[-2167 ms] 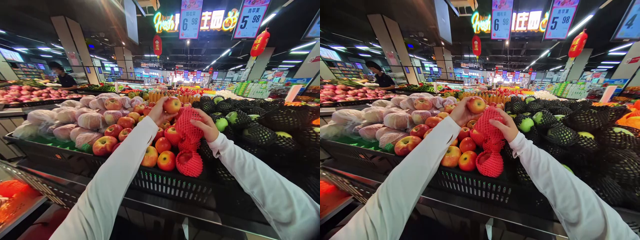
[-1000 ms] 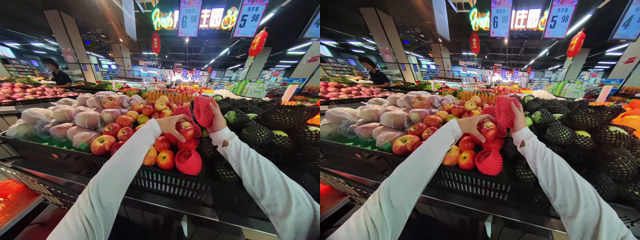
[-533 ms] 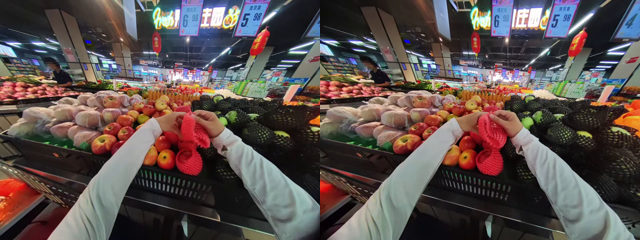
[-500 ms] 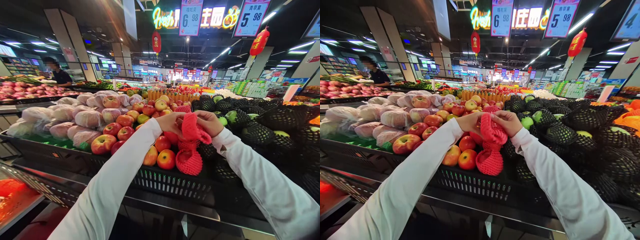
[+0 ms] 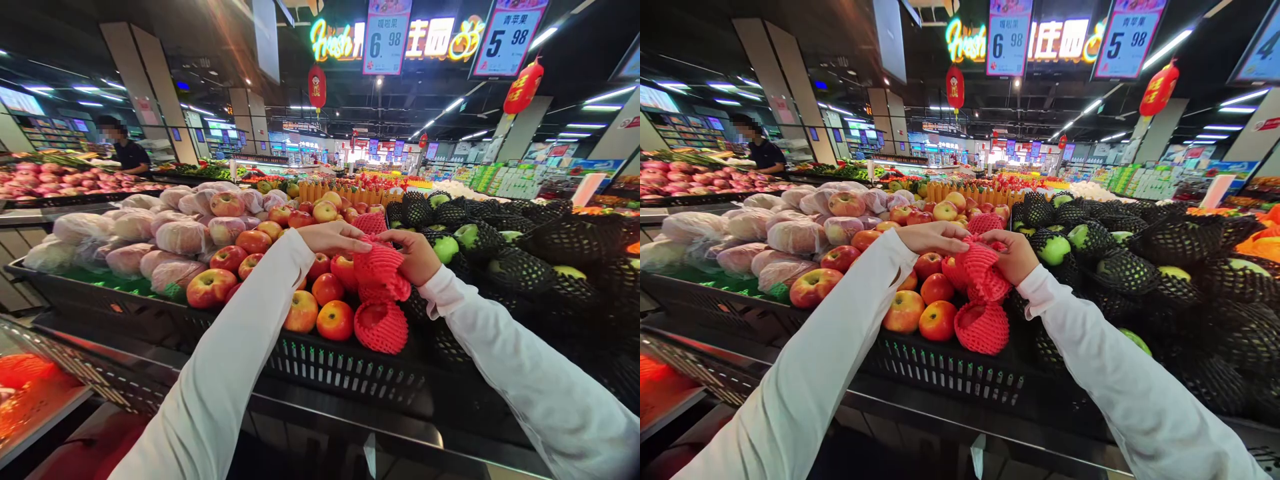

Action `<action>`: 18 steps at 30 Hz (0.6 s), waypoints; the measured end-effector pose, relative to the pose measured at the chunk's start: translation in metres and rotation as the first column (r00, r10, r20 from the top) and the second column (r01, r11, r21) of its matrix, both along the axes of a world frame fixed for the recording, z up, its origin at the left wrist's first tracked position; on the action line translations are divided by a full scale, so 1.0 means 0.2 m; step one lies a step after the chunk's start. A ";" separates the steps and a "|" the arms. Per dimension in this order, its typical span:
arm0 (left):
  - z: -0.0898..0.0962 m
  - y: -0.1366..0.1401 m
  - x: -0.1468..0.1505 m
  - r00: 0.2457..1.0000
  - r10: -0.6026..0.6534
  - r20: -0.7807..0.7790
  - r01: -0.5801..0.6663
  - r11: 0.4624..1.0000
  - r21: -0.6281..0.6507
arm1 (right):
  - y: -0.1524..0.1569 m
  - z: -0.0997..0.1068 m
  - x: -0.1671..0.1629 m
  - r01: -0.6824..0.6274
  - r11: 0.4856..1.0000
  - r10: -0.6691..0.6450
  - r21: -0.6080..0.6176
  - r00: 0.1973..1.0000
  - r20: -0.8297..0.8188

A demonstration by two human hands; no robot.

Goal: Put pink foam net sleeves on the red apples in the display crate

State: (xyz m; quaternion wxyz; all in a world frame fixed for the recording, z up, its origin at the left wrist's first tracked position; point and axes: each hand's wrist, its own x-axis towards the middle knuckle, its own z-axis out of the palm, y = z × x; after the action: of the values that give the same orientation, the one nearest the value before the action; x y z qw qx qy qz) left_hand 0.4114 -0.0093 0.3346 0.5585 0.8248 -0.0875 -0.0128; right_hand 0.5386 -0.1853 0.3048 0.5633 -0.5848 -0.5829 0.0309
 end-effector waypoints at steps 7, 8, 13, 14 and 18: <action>0.01 0.03 -0.01 0.990 0.131 -0.043 -0.127 0.987 0.096 | 0.00 0.02 -0.04 0.011 0.999 -0.017 -0.030 0.977 -0.211; 0.02 0.04 -0.02 0.987 0.151 -0.059 -0.144 0.983 0.117 | 0.00 0.02 -0.04 0.011 0.999 -0.021 -0.043 0.967 -0.252; 0.04 0.07 -0.04 0.975 0.149 -0.164 -0.106 0.964 0.244 | 0.00 0.00 -0.01 0.002 0.996 -0.040 -0.085 0.895 -0.445; 0.03 0.08 -0.04 0.973 0.149 -0.174 -0.102 0.962 0.254 | 0.00 0.00 0.00 -0.004 0.996 -0.040 -0.090 0.876 -0.481; 0.01 0.11 -0.02 0.972 0.138 -0.191 -0.082 0.959 0.273 | 0.01 -0.03 0.02 -0.019 0.989 -0.065 -0.147 0.838 -0.542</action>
State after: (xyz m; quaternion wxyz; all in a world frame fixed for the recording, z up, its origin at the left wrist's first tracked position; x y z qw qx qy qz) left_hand 0.4066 0.0134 0.3370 0.4501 0.8892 0.0202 -0.0792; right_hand 0.5432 -0.1830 0.2992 0.6616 -0.5986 -0.3875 0.2320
